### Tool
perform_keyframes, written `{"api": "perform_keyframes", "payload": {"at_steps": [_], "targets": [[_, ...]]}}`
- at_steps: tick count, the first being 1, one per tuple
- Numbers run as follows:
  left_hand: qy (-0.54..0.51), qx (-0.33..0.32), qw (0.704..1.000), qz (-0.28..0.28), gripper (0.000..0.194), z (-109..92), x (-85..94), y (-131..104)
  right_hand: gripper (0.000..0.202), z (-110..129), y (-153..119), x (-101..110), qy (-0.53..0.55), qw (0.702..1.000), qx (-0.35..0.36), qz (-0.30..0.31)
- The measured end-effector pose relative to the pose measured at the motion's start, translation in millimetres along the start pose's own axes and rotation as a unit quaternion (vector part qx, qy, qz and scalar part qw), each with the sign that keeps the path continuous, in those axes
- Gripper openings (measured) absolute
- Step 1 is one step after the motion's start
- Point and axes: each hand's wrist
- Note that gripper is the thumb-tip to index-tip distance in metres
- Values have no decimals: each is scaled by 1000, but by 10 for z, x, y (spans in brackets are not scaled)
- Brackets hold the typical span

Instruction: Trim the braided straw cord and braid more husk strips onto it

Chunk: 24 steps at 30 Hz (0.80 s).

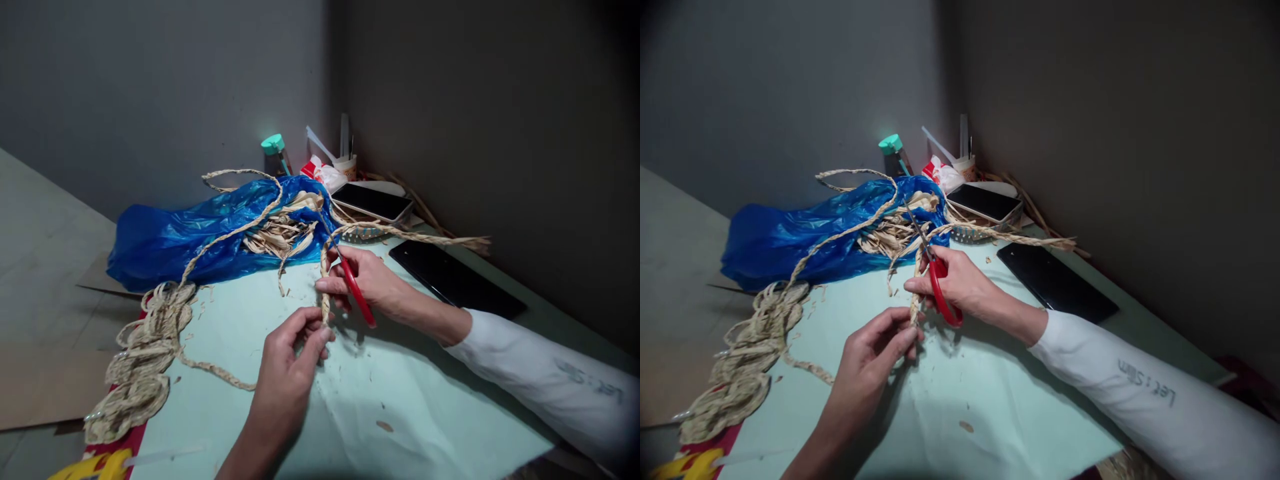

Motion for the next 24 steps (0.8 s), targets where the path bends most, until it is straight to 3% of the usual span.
{"api": "perform_keyframes", "payload": {"at_steps": [4,8,14,17,24], "targets": [[-76,25,997,21,11,22,33,16,35,-39,15,24,-42,998,-36,7],[-141,55,989,0,12,23,67,42,35,-71,41,76,-79,996,-35,3],[-158,63,985,-31,19,0,79,61,35,-52,60,61,20,1000,-6,5],[-130,68,989,-12,20,-20,64,58,41,-39,56,44,73,997,5,-2],[-162,68,983,59,35,-29,72,46,44,-37,72,97,73,995,30,-52]]}}
Point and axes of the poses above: each hand's wrist, its own y-axis towards the middle knuckle, its own x-axis out of the back of the hand, z = x × y, and after that the axes turned 7 degrees about -x, right-handed
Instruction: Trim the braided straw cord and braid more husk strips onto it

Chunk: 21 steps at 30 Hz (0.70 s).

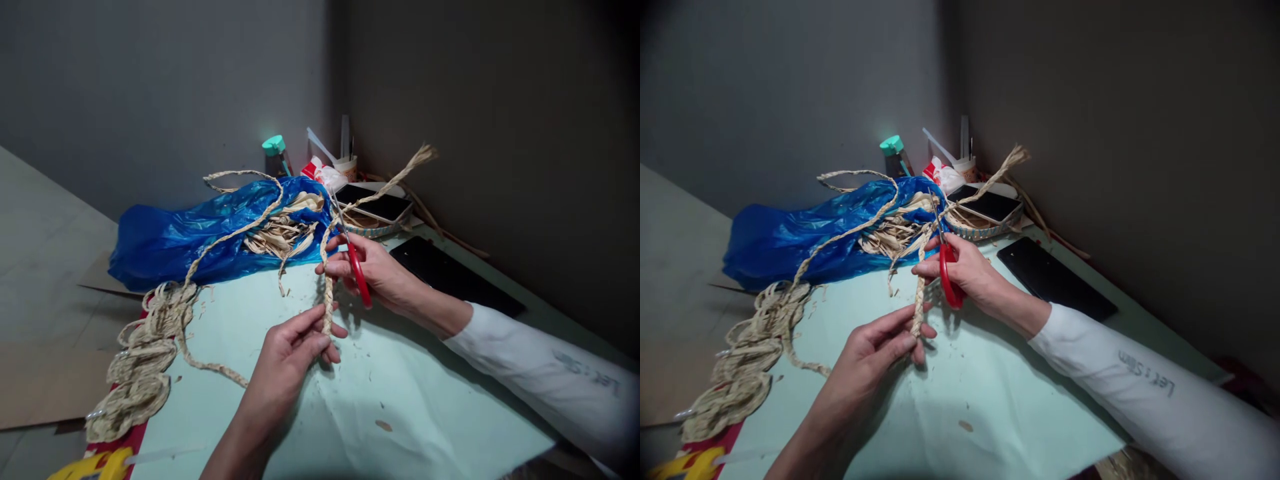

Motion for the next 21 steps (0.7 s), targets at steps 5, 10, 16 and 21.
{"api": "perform_keyframes", "payload": {"at_steps": [5,10,16,21], "targets": [[-9,0,1000,6,33,6,13,-16,43,-16,20,21,8,1000,7,-7],[0,-15,999,-32,19,38,22,-18,41,-28,30,26,11,1000,5,1],[3,-3,999,-45,20,27,18,-20,42,2,5,-1,6,1000,11,14],[-6,-2,999,-44,26,-19,-57,-17,43,-11,-36,-67,-14,999,17,39]]}}
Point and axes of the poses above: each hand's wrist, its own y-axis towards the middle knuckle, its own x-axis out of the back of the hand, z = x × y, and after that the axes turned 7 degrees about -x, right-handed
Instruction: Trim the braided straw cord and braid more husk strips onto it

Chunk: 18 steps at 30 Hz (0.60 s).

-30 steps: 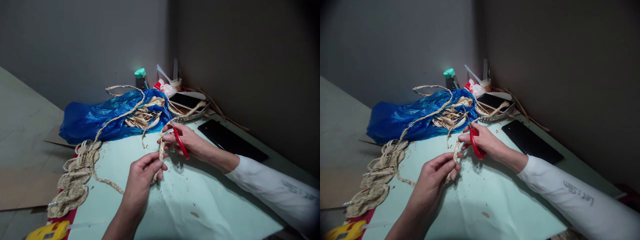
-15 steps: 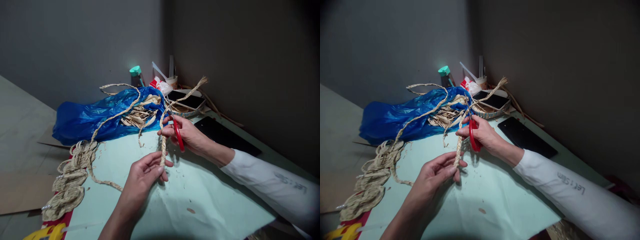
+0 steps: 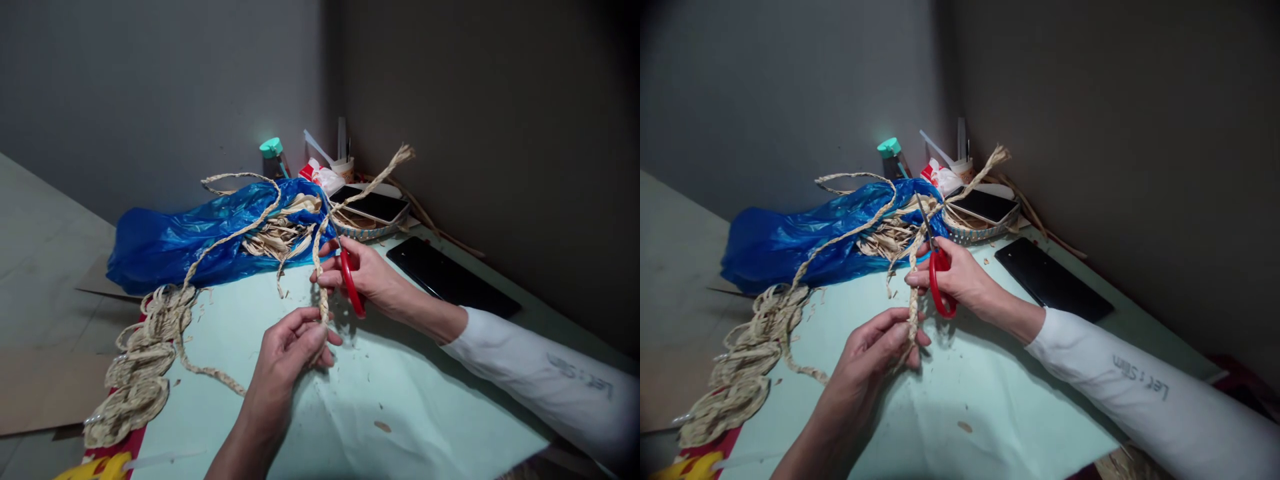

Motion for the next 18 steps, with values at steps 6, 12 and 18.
{"api": "perform_keyframes", "payload": {"at_steps": [6,12,18], "targets": [[-86,-11,995,-52,22,47,-14,45,45,-140,-8,-75,-95,995,-7,15],[-144,12,984,-101,22,64,11,36,35,-70,-3,47,-267,963,25,-8],[-159,8,978,-138,28,12,33,27,31,53,4,138,-456,887,64,-25]]}}
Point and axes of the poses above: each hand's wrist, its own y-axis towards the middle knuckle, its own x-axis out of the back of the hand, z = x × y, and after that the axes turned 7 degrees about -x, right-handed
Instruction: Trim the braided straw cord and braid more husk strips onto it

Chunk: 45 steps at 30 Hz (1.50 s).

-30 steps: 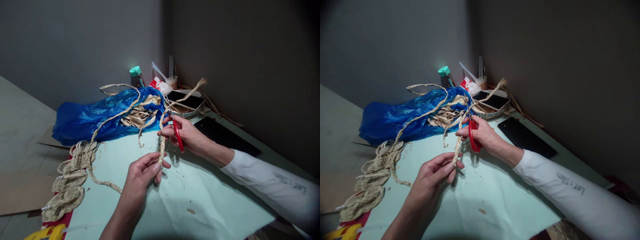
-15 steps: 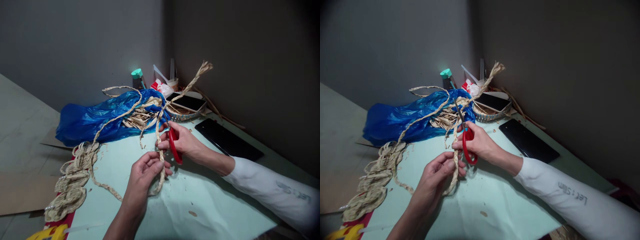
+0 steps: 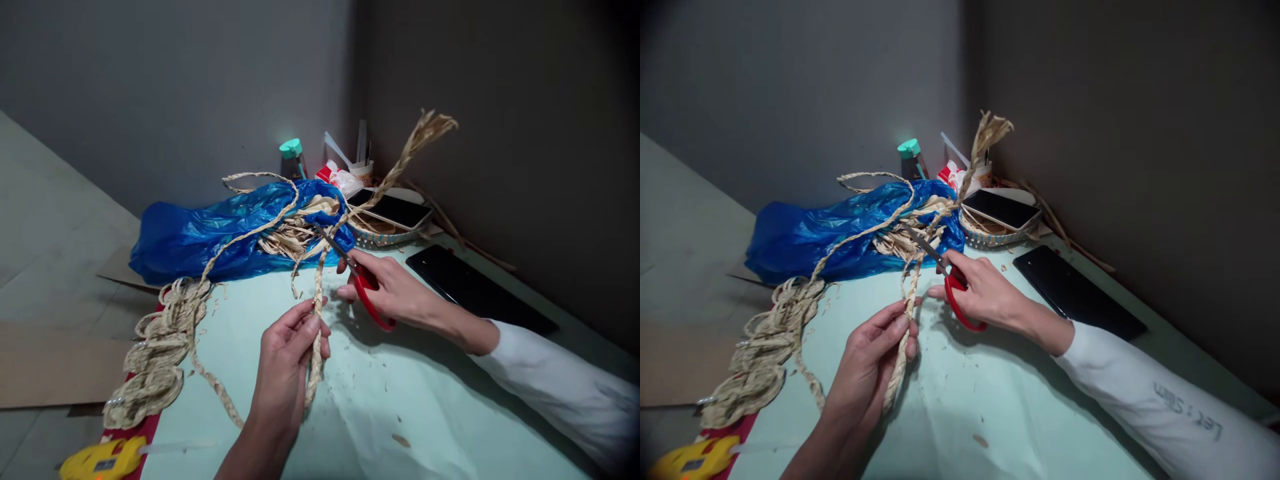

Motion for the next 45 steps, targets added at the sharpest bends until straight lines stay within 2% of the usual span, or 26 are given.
{"api": "perform_keyframes", "payload": {"at_steps": [4,8,14,18,22,27,31,36,45], "targets": [[-16,-20,999,-25,34,-29,16,26,36,83,-67,13,-180,981,64,31],[-31,-25,998,-38,33,-53,31,28,31,133,-130,-13,-293,948,109,58],[-30,-19,999,-29,29,-49,17,-1,25,83,-93,-41,-380,919,100,12],[-29,-17,999,-35,26,-38,13,-12,28,70,-91,-32,-397,911,112,19],[-16,-22,999,-41,24,-50,9,-27,30,56,-97,-50,-420,897,138,0],[15,-23,999,-45,25,-74,-10,-51,20,22,-106,-93,-453,874,166,-55],[42,-22,998,-38,21,-90,-20,-65,15,-3,-115,-109,-478,857,182,-65],[65,-37,996,-50,18,-88,-15,-53,13,-33,-106,-125,-460,867,171,-80],[93,-58,993,-50,16,-78,1,-55,18,-37,-93,-129,-429,888,162,-37]]}}
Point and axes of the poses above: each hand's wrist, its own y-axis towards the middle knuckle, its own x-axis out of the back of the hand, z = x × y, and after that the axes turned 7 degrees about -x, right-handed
